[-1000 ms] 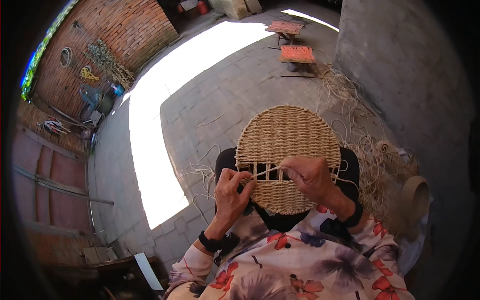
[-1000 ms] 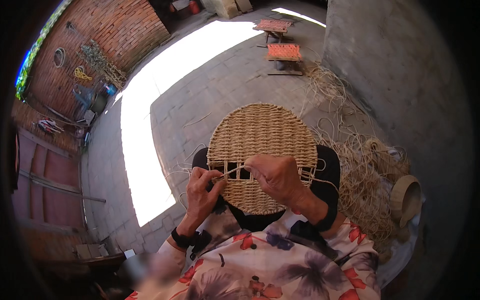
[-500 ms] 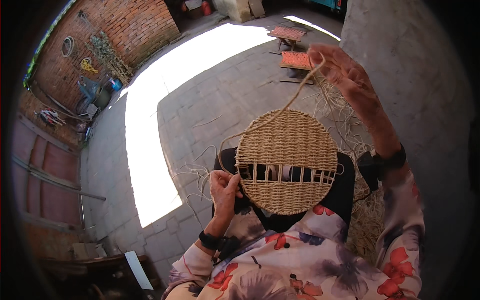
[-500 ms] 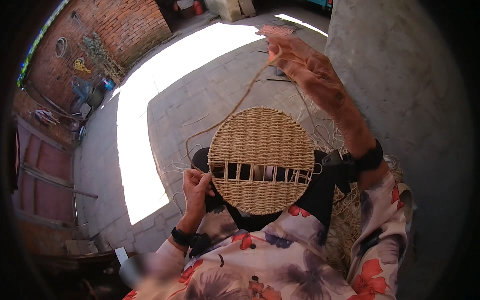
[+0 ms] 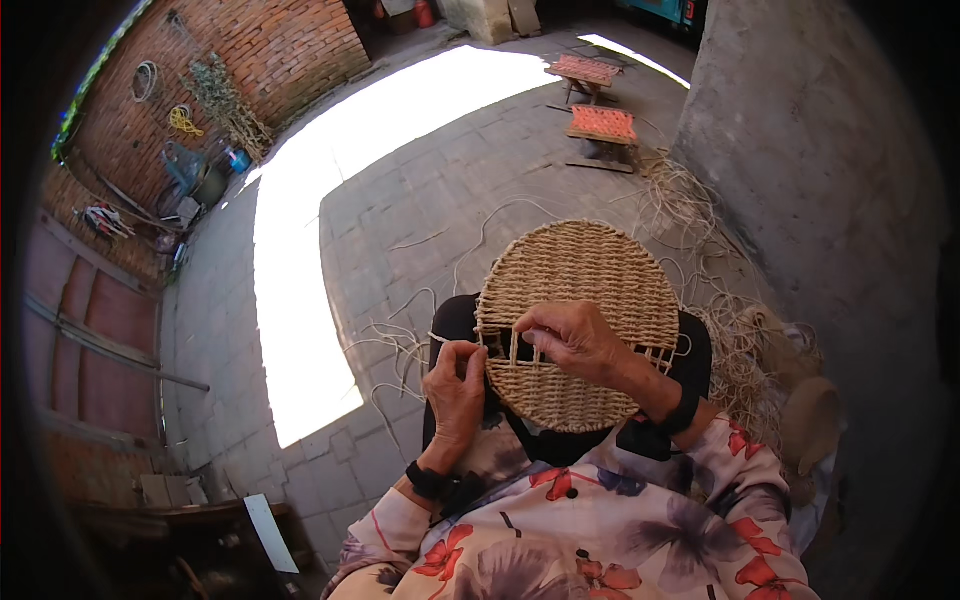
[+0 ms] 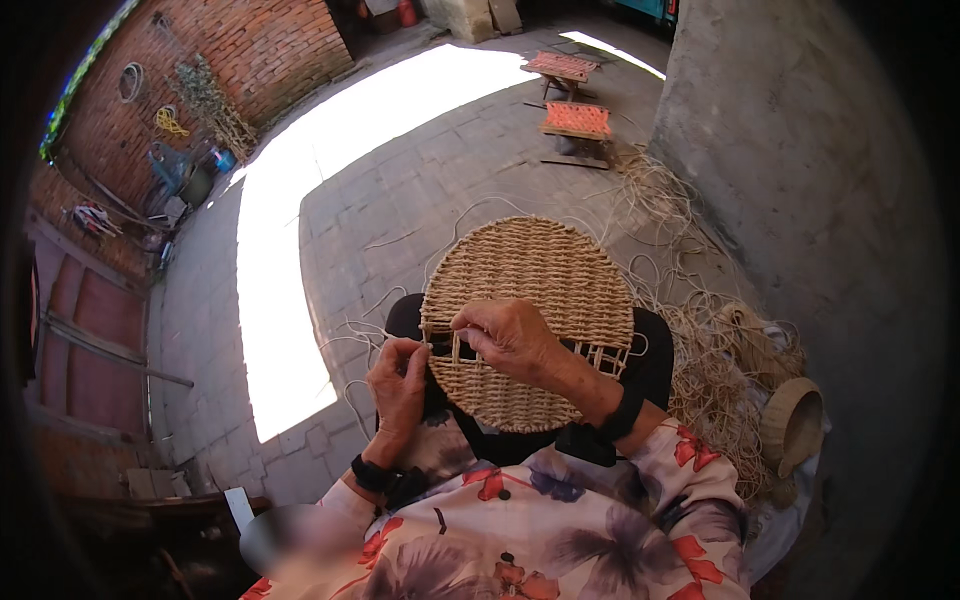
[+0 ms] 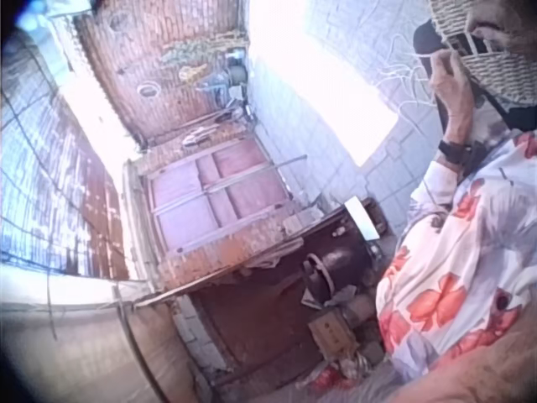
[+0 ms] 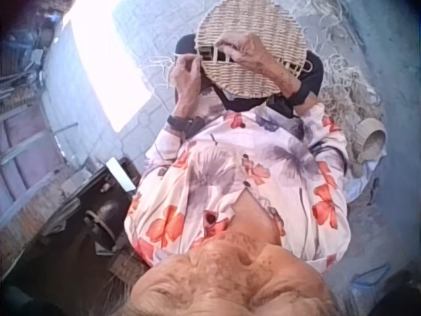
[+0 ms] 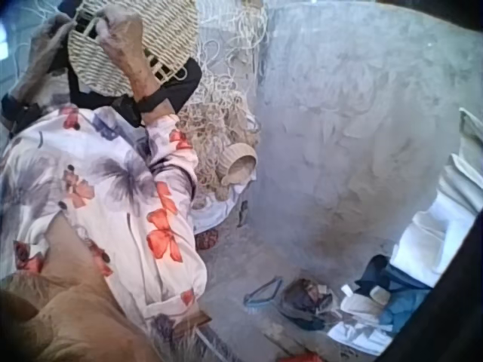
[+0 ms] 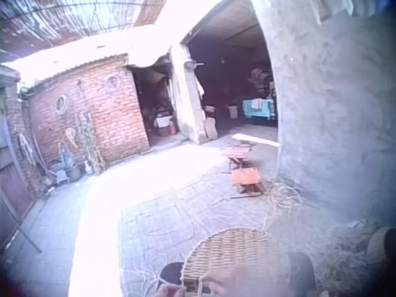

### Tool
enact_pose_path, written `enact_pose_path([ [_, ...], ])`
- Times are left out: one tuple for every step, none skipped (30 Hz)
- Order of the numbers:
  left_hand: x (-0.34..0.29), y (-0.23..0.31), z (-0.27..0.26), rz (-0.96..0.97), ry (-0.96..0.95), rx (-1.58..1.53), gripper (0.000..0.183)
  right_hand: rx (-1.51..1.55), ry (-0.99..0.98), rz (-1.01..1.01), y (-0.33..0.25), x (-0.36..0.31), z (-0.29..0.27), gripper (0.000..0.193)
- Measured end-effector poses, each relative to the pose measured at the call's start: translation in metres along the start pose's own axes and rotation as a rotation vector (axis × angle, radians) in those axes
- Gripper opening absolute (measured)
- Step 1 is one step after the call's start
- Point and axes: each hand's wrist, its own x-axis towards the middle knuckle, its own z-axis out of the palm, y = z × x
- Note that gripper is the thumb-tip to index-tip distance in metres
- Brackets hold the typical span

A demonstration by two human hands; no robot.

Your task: Weaving the circular base of a basket using straw-like strips.

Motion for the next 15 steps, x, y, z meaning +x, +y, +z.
enact_pose_path([
  [0.000,-0.002,0.002,-0.002,0.000,0.002,0.010,-0.016,0.005,-0.031,0.006,-0.001,0.010,0.016],
  [0.000,-0.004,0.004,0.057,-0.008,0.054,0.011,-0.032,0.011,-0.061,0.010,-0.001,0.018,0.017],
  [-0.001,-0.005,0.004,0.119,-0.011,0.108,0.013,-0.030,0.009,-0.065,0.010,0.000,0.025,0.017],
  [0.000,-0.006,0.003,0.119,-0.008,0.110,0.013,-0.043,0.013,-0.089,0.009,0.001,0.031,0.022],
  [0.000,-0.007,0.003,0.074,-0.042,-0.012,0.014,-0.058,0.016,-0.112,0.009,0.002,0.036,0.027],
  [0.001,-0.007,0.003,0.030,-0.074,-0.134,0.015,-0.057,0.015,-0.115,0.009,0.003,0.040,0.027],
  [0.002,-0.008,0.001,0.030,-0.072,-0.134,0.015,-0.087,0.008,-0.138,0.009,0.004,0.043,0.032],
  [0.005,-0.010,-0.003,-0.153,-0.144,-0.269,0.017,-0.116,0.000,-0.161,0.010,0.005,0.046,0.038],
  [0.007,-0.008,-0.005,-0.337,-0.217,-0.406,0.019,-0.118,-0.002,-0.159,0.012,0.006,0.049,0.038],
  [0.009,-0.006,-0.007,-0.339,-0.217,-0.410,0.019,-0.181,-0.044,-0.123,0.013,0.006,0.051,0.038],
  [0.012,-0.003,-0.009,-0.381,-0.269,-0.482,0.024,-0.243,-0.087,-0.087,0.014,0.007,0.052,0.039],
  [0.013,-0.001,-0.012,-0.423,-0.316,-0.552,0.030,-0.243,-0.092,-0.090,0.012,0.008,0.052,0.039],
  [0.014,-0.009,-0.014,-0.424,-0.310,-0.554,0.030,-0.270,-0.134,-0.056,0.008,0.010,0.051,0.035],
  [0.014,-0.022,-0.015,-0.434,-0.346,-0.652,0.031,-0.298,-0.175,-0.023,0.006,0.012,0.051,0.031],
  [0.016,-0.023,-0.015,-0.442,-0.388,-0.751,0.033,-0.300,-0.177,-0.022,0.006,0.011,0.054,0.031],
])
